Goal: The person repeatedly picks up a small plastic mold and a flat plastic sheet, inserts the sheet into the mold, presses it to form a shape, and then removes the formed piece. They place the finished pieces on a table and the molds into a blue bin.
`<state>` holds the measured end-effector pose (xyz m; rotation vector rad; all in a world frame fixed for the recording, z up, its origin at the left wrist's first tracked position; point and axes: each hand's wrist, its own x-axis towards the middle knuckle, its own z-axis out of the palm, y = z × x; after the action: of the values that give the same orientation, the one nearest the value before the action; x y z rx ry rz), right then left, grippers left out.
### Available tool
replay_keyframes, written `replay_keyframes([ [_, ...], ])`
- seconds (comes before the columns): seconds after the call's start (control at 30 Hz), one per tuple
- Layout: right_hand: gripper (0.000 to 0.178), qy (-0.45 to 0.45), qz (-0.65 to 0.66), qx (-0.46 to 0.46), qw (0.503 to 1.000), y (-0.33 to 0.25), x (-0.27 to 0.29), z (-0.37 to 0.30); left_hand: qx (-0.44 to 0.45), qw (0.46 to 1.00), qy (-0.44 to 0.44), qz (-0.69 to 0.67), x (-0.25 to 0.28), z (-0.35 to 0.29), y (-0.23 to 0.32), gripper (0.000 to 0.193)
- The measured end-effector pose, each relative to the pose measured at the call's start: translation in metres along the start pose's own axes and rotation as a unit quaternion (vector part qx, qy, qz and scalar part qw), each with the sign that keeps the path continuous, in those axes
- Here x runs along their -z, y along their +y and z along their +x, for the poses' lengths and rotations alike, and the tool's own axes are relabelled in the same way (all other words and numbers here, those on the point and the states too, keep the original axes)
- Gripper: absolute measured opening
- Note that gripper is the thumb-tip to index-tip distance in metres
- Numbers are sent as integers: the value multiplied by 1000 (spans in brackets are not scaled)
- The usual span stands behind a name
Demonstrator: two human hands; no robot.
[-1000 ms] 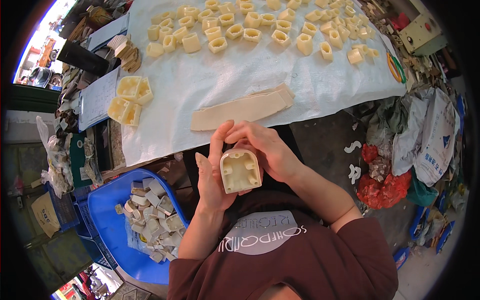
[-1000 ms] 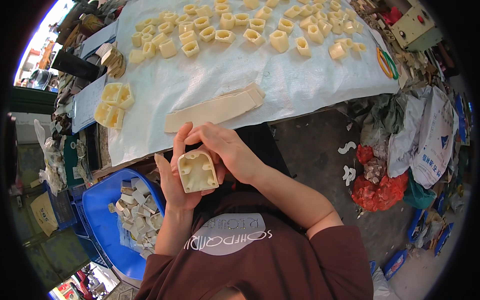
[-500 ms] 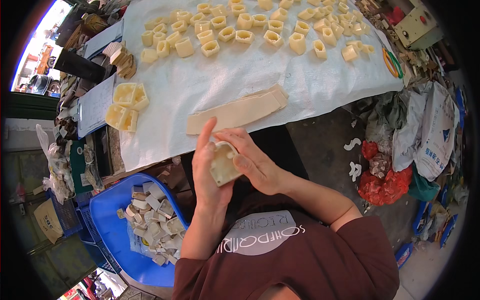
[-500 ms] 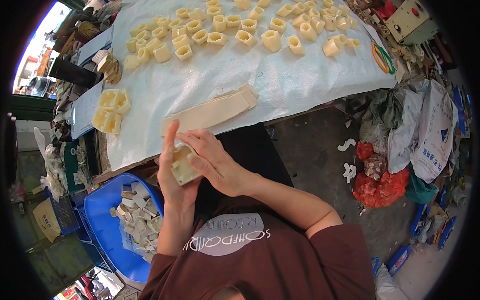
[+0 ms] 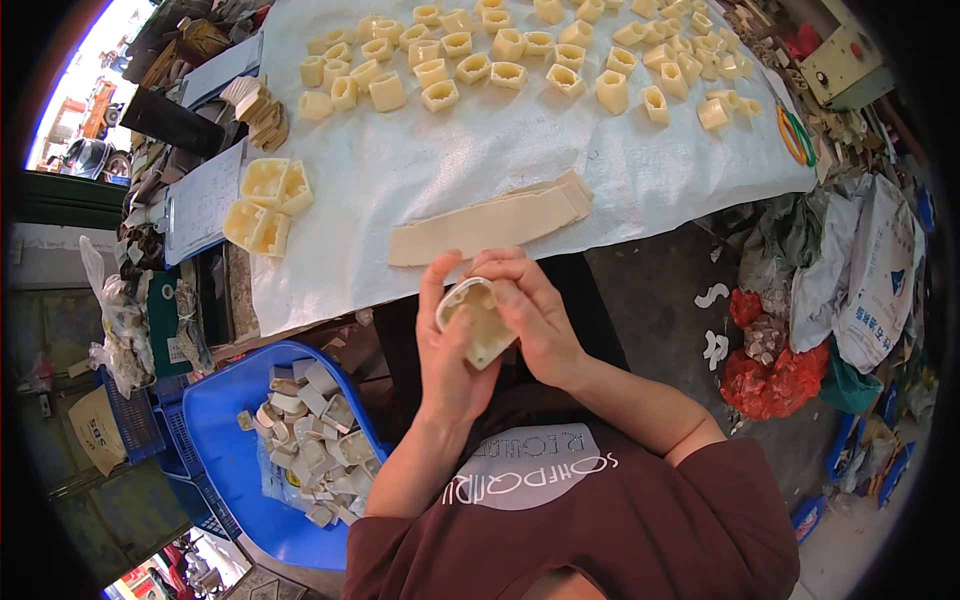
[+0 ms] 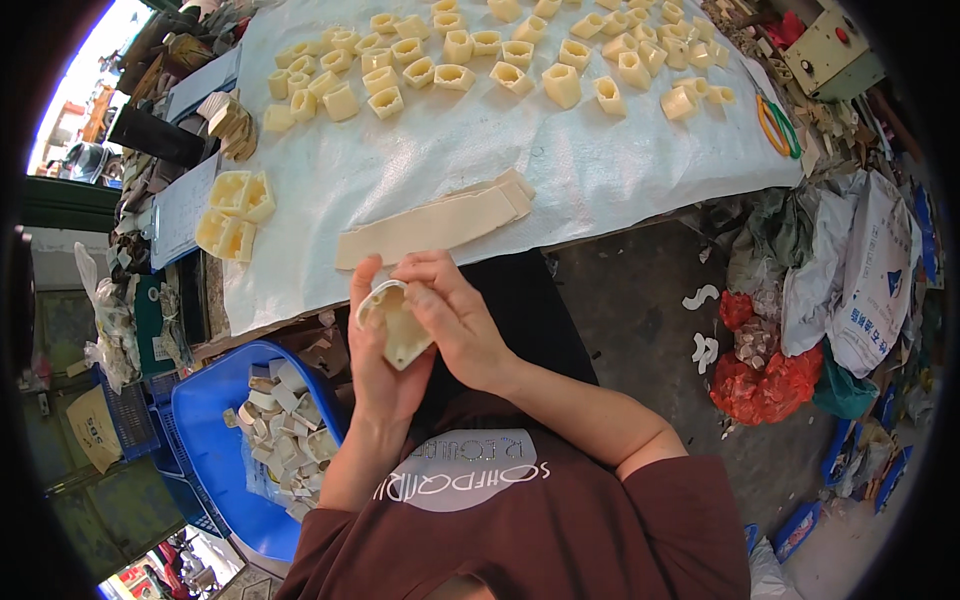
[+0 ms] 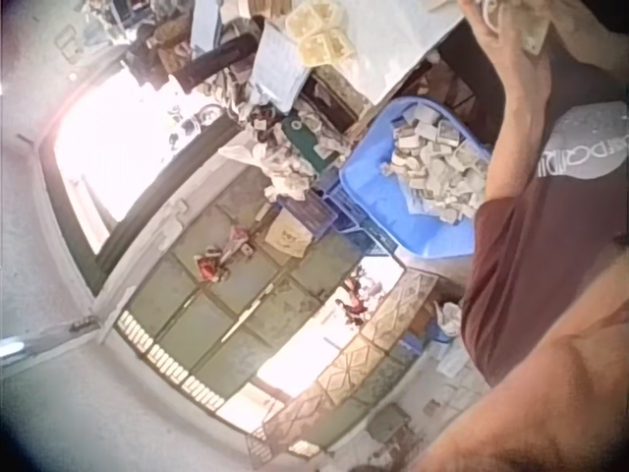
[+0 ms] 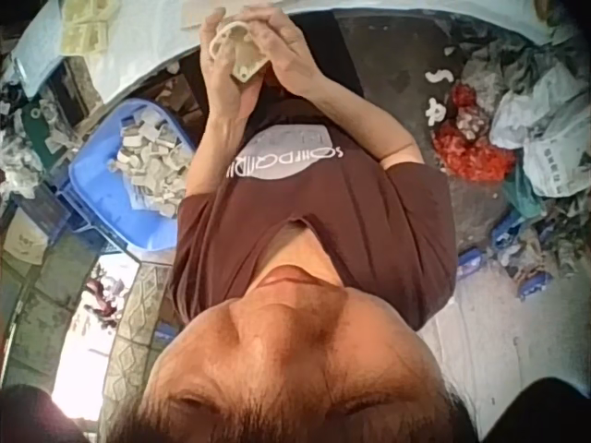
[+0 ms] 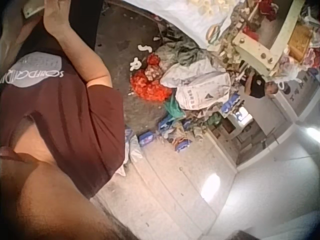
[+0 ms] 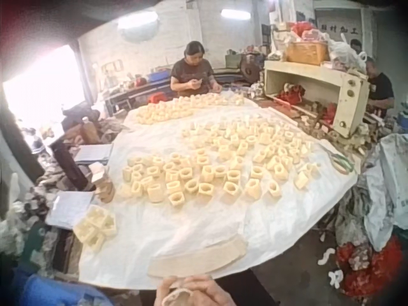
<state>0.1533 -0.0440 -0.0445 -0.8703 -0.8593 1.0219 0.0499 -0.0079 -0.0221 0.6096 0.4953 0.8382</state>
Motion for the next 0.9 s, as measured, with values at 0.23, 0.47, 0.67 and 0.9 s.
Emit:
replay_keyframes([
  [0.23,17,67,256,-275,925,-22,1,14,-46,991,54,118,-3,-1,-11,68],
  [0.47,36,-36,114,-241,963,-19,8,10,-34,984,34,171,-2,1,-6,66],
  [0.67,82,-142,-87,-149,975,-36,23,14,22,997,56,42,-10,8,13,69],
  [0.9,72,-220,-567,223,762,-55,13,25,-24,931,36,363,-15,-1,24,66],
])
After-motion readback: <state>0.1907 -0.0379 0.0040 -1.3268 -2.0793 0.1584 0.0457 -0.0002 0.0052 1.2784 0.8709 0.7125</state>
